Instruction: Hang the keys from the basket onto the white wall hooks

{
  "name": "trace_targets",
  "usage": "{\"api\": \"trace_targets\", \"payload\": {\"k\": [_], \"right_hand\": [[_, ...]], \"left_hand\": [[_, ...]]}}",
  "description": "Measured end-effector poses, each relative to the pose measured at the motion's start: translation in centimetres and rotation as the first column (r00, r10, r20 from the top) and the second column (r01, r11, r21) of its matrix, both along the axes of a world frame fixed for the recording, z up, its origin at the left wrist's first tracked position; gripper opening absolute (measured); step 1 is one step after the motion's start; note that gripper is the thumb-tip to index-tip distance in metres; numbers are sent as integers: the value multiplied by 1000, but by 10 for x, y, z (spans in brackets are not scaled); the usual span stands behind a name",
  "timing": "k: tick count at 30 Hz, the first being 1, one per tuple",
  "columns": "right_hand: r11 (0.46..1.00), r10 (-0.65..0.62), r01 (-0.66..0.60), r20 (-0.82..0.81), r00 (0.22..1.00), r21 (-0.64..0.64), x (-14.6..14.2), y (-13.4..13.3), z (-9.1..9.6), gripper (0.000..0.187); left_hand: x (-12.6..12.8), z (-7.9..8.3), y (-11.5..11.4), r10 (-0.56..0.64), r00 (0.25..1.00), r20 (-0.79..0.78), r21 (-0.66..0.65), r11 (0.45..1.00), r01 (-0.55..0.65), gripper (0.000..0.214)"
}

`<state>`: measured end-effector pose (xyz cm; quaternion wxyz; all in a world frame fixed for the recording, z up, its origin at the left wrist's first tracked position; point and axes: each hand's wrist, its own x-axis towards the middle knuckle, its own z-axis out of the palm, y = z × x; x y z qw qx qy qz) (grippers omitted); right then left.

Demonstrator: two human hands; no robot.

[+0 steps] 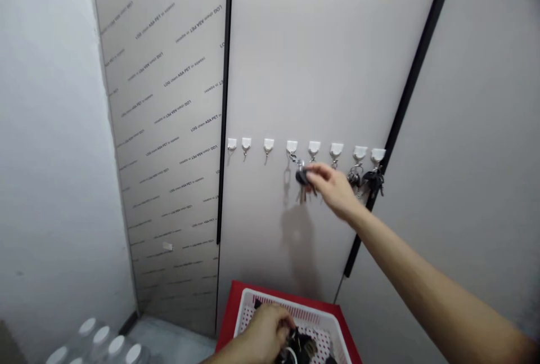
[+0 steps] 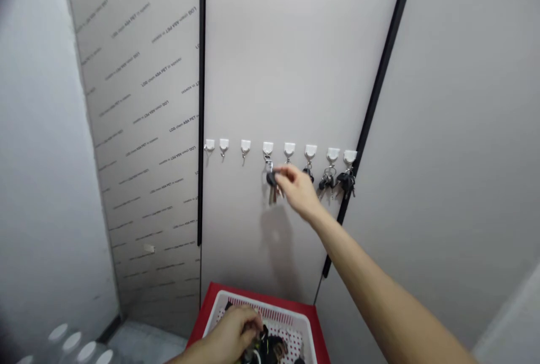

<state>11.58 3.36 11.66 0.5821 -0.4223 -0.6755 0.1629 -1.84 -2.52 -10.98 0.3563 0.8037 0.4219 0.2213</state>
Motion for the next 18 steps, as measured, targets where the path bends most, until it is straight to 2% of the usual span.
{"api": "trace_targets", "payload": {"k": [3,5,7,8,10,11,12,14,16,18], "right_hand": [[985,-103,97,-39,994,-144,20,-14,-34,13],[972,-140,116,-109,984,-205,26,-11,-37,17],[975,-99,72,-123,987,-209,22,0,-29,28],[979,-77,54,-110,991,-195,17,7,-24,33],[983,-101,90,-62,993,-158,3,25,-15,39],[981,-145,139,-33,989,-137,-4,35,-13,39],[973,-201,200,0,980,-115,-11,44,-12,39],[949,-304,308,66,950,-71,-21,59,-12,36],[932,-354,361,104,929,-48,-25,64,-13,34],[926,-371,377,130,919,-23,-23,58,-12,32]], "left_hand": [[-3,-6,4,0,1000,17,49,999,-1,23],[-3,8,20,113,983,147,-5,993,-114,22],[-1,42,47,294,885,362,-69,955,-289,26],[1,66,63,338,812,476,-40,930,-364,31],[8,116,95,380,683,623,38,858,-512,40],[12,139,109,365,667,650,99,829,-550,42],[18,158,121,362,684,633,128,822,-554,43],[30,182,134,326,769,550,164,861,-482,37],[40,190,137,314,826,469,188,878,-441,25],[46,189,132,311,842,440,221,871,-438,22]]}}
